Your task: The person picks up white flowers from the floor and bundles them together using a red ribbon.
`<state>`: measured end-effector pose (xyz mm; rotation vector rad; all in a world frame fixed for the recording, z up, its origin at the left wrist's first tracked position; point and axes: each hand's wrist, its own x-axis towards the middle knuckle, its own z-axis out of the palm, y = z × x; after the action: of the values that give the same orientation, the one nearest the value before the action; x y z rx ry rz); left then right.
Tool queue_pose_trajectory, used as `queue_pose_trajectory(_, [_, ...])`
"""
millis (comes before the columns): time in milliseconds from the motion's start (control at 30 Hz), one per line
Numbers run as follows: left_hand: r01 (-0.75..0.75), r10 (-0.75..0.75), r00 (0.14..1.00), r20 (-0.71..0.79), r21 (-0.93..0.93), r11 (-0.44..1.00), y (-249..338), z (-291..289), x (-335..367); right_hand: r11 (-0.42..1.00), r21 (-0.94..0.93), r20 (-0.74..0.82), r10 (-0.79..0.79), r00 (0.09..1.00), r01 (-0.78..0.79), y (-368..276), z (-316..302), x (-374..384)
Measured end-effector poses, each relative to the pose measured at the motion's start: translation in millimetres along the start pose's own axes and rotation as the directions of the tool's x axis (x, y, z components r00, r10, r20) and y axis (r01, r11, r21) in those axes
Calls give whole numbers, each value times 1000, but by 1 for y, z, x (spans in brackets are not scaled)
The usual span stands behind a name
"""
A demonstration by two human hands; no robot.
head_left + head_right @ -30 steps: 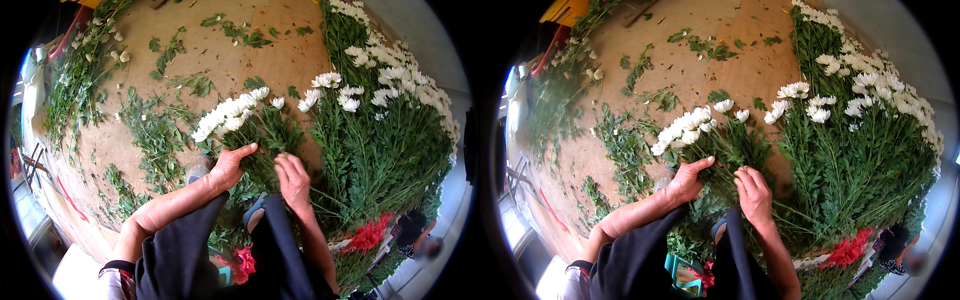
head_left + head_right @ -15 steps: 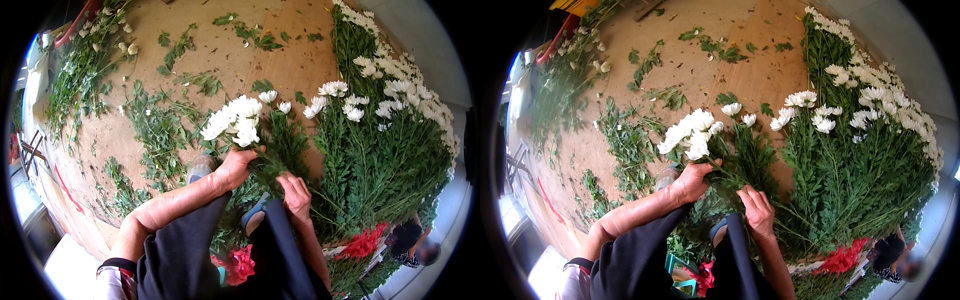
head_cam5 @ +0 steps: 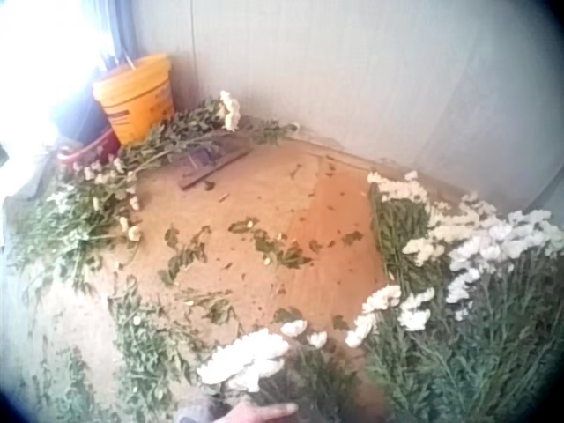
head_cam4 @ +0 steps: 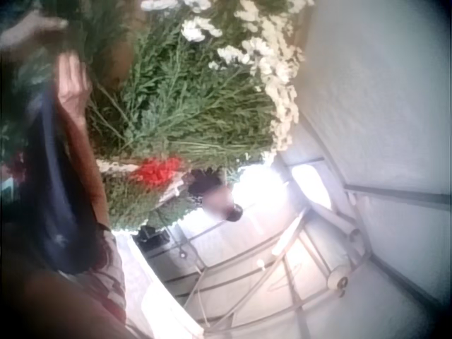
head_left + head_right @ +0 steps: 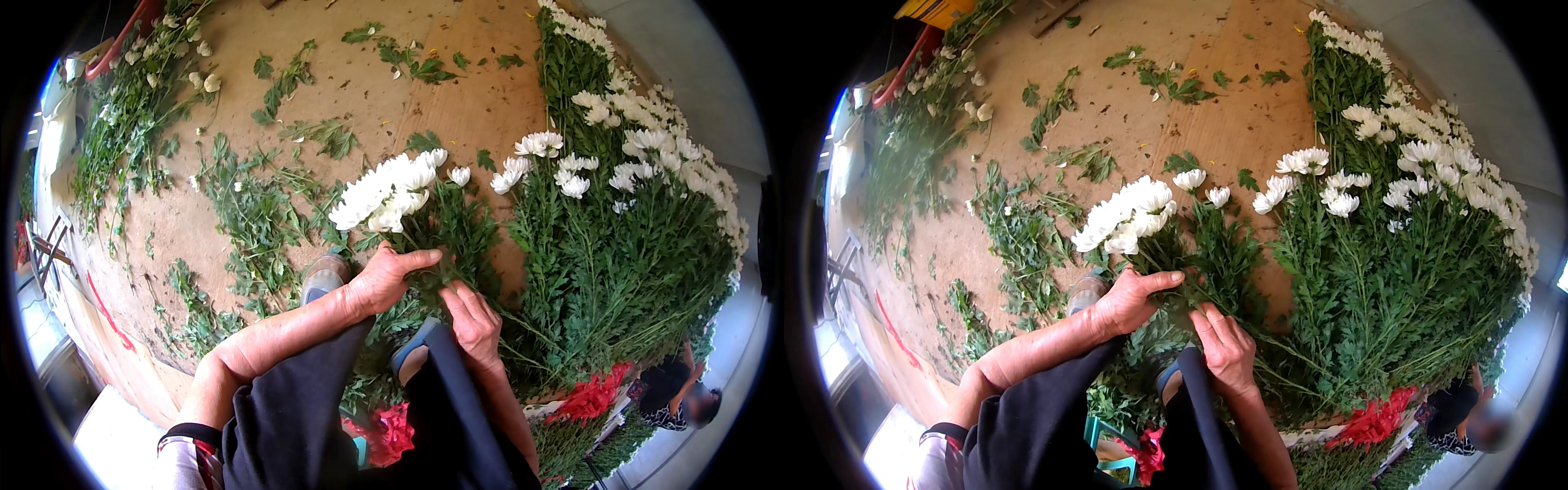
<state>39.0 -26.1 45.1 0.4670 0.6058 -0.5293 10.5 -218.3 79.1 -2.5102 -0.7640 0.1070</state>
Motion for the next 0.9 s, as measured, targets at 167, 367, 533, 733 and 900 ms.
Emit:
queue_pose_trajectory(167, [-32, 32, 999, -24, -3, 999, -3, -8, 1, 995, -93, 53, -20, 998, 25, -1, -1, -5])
queue_pose_trajectory(367, [-81, 76, 994, -72, -62, 995, 2, -9, 3, 983, -46, -96, 174, 980, -179, -4, -25, -6])
queue_pose_trajectory(533, [-99, 93, 983, -158, -31, 995, 14, -16, -1, 599, 228, 192, 745, 639, -768, 83, -36, -99])
queue_pose_trajectory(733, [-124, 95, 961, -259, -98, 987, 62, -28, -15, 258, -135, 198, 953, 229, -957, 202, -113, -285])
queue_pose_trajectory(900, [47, -112, 930, -349, -191, 980, 23, -66, -31, 267, -136, 354, 912, 205, -954, 176, -110, -176])
